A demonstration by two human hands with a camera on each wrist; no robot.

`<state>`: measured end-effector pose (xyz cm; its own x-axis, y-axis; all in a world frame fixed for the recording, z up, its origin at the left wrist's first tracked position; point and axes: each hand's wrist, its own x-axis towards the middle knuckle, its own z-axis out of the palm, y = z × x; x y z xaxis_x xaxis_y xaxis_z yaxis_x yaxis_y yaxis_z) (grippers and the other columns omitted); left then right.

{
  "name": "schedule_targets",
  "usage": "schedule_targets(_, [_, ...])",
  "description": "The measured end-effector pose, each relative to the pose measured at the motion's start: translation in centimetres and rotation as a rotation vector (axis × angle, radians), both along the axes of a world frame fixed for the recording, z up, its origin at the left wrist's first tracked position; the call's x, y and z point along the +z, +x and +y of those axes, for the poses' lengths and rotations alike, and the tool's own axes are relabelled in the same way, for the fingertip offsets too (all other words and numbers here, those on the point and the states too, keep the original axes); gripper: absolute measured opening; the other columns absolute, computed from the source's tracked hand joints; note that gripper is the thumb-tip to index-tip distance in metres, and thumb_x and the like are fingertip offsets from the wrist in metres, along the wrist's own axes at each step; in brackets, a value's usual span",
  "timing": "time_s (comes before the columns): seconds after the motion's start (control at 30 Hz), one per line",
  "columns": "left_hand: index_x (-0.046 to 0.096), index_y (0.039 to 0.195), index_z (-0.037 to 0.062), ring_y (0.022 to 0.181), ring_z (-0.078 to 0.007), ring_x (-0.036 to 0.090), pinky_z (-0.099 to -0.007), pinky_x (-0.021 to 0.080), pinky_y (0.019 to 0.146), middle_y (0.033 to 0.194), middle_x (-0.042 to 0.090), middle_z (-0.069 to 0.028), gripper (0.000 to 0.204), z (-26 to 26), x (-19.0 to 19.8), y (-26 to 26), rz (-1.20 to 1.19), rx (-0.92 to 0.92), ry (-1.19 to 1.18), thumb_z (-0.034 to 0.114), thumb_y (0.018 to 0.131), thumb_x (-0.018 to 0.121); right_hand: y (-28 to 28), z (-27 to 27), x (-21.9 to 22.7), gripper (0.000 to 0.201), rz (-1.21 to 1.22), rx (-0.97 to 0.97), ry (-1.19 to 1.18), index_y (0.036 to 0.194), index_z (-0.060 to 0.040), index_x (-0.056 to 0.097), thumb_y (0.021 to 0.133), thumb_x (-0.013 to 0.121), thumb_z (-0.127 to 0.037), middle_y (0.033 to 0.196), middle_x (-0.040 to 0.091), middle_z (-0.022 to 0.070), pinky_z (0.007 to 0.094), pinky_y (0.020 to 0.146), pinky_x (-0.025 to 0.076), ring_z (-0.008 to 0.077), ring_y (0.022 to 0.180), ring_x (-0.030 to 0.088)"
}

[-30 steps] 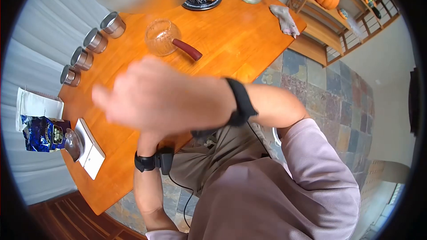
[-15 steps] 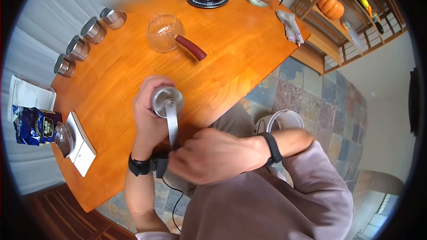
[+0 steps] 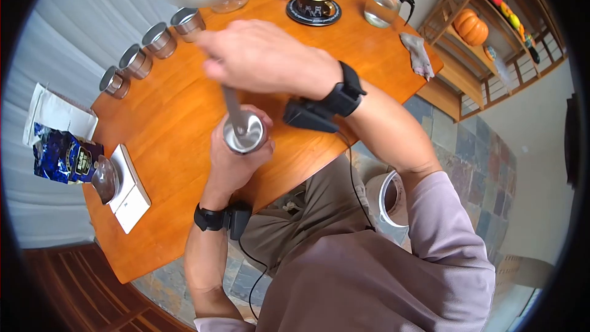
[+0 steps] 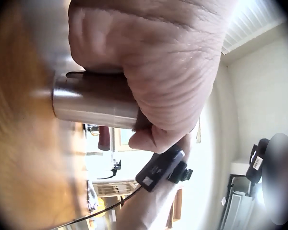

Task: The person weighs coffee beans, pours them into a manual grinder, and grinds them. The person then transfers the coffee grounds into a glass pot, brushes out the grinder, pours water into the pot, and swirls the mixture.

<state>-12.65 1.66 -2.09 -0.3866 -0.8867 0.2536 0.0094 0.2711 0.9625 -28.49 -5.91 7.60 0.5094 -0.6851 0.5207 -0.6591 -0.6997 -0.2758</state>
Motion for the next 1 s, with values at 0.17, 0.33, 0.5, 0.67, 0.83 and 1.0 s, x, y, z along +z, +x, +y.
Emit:
schedule_targets(0.17, [0.059,0.110,0.0012,0.072,-0.0153,0.064,-0.0284,0.051,0.063,0.097,0.065,-0.0090,0.040,-0.6,-0.2,0.4,-0.033,0.033,0.087,-0.007,0.072,0.067,-4.4,1.4,-1.4,0.024,-0.011,-0.112,0.186,0.092,-0.0021,0.059,0.098,0.057,-0.025,0.069,0.062,0.0199,0.0481,0.062,0.047,0.0412,0.068,0.061])
schedule_targets(0.33, [0.051,0.125,0.0016,0.084,-0.0165,0.065,-0.0288,0.056,0.069,0.107,0.064,-0.0099,0.055,-0.3,-0.5,-0.2,0.174,0.098,0.117,-0.012,0.076,0.072,-5.6,4.1,-0.8,0.036,-0.187,-0.140,0.414,0.105,-0.0004,0.066,0.098,0.060,-0.035,0.078,0.066,0.0190,0.0429,0.068,0.051,0.0361,0.074,0.066])
schedule_targets(0.5, [0.045,0.130,0.0024,0.090,-0.0153,0.064,-0.0282,0.056,0.072,0.111,0.062,-0.0092,0.061,0.0,-0.1,0.3,0.151,0.146,-0.004,-0.013,0.078,0.073,-4.2,4.9,-4.7,0.050,-0.831,-0.025,0.412,0.134,0.0030,0.048,0.098,0.068,-0.025,0.123,0.063,0.0191,0.0308,0.084,0.054,0.0212,0.099,0.066])
schedule_targets(0.67, [0.046,0.133,0.0005,0.105,-0.0157,0.061,-0.0323,0.051,0.092,0.116,0.059,-0.0073,0.058,0.1,-0.3,0.8,0.198,0.127,-0.145,0.003,0.083,0.075,-1.4,8.3,-7.8,0.081,-1.253,0.112,0.483,0.153,0.0011,0.017,0.090,0.068,0.002,0.149,0.035,0.0168,0.0331,0.104,0.044,0.0218,0.134,0.042])
schedule_targets(0.83, [0.051,0.132,-0.0020,0.117,-0.0190,0.057,-0.0347,0.045,0.103,0.125,0.056,-0.0089,0.056,-0.7,-0.6,2.1,0.051,0.140,-0.234,0.011,0.081,0.071,-0.1,8.5,-9.6,0.067,-1.386,0.291,0.832,0.144,0.0006,0.036,0.086,0.069,0.006,0.134,0.050,0.0134,0.0304,0.094,0.049,0.0188,0.119,0.054])
schedule_targets(1.0, [0.057,0.131,-0.0020,0.127,-0.0234,0.053,-0.0365,0.043,0.107,0.135,0.054,-0.0132,0.054,-1.0,1.6,4.3,-0.044,0.094,-0.292,0.015,0.080,0.064,0.0,5.1,-8.5,0.054,-0.990,0.503,0.954,0.128,-0.0022,0.052,0.082,0.079,-0.003,0.096,0.067,0.0024,0.0251,0.062,0.050,0.0091,0.078,0.063])
